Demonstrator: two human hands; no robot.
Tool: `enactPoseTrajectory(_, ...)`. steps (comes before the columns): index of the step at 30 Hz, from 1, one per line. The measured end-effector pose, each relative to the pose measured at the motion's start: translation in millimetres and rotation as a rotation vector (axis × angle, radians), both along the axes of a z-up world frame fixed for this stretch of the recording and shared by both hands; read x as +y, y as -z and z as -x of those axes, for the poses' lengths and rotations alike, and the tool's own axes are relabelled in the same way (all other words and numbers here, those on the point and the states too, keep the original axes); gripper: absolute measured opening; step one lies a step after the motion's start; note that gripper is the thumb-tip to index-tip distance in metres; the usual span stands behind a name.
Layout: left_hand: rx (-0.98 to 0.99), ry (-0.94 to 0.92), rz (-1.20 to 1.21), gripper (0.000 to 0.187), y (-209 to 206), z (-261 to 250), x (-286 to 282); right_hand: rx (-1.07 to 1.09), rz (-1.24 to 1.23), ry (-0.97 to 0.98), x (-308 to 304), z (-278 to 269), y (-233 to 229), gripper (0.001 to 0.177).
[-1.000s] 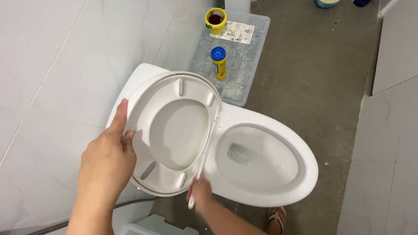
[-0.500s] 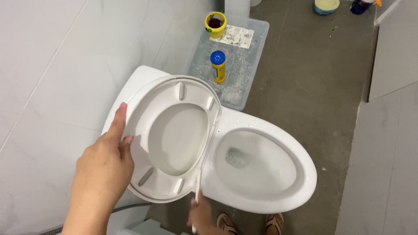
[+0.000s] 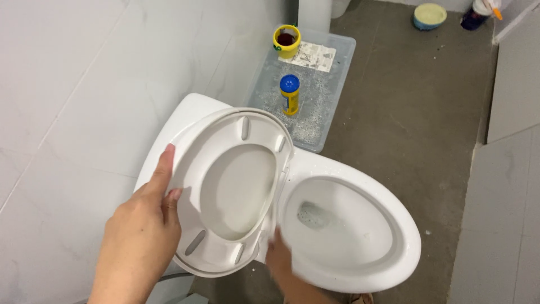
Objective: The person is cleaning various parts of the toilet including the tank lid, the seat, and the bowl using a small brush and a water sprayer.
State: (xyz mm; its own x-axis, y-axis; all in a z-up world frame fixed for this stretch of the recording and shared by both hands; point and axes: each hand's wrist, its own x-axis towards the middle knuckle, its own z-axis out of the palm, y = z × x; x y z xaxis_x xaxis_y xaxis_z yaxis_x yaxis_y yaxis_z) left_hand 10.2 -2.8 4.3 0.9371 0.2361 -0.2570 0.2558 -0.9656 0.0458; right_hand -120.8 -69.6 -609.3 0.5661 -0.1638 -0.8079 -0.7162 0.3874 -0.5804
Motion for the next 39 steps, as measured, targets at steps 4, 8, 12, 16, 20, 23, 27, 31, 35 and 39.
enactPoseTrajectory(4,0.062,-0.002,-0.024,0.065,2,0,2,-0.155,0.531,-0.477,25,59,28,0.065)
enactPoseTrajectory(8,0.063,-0.003,-0.038,0.068,7,1,3,0.066,0.073,-0.091,-37,-77,-104,0.06)
enactPoseTrajectory(12,0.043,-0.014,-0.026,0.067,4,2,4,-0.035,-0.013,-0.053,-66,-113,45,0.042)
enactPoseTrajectory(16,-0.019,0.014,0.038,0.064,3,2,4,-0.177,0.298,-0.225,-31,-3,22,0.057)
enactPoseTrajectory(20,-0.118,0.103,0.084,0.066,6,5,8,-0.147,0.626,-0.746,2,70,-34,0.061)
enactPoseTrajectory(23,-0.052,0.052,0.102,0.066,4,5,6,-0.083,0.368,-0.644,19,72,-28,0.047)
enactPoseTrajectory(27,-0.154,0.123,0.128,0.066,6,4,8,0.185,-0.193,-0.371,1,56,-89,0.048)
enactPoseTrajectory(31,-0.079,0.083,0.146,0.067,3,5,8,0.299,-0.229,-0.085,0,58,-135,0.055)
enactPoseTrajectory(35,-0.104,0.125,0.146,0.062,5,6,11,0.187,-0.316,0.031,39,56,-200,0.061)
enactPoseTrajectory(39,-0.048,0.111,0.131,0.065,7,3,11,0.271,-0.322,0.078,69,79,-219,0.061)
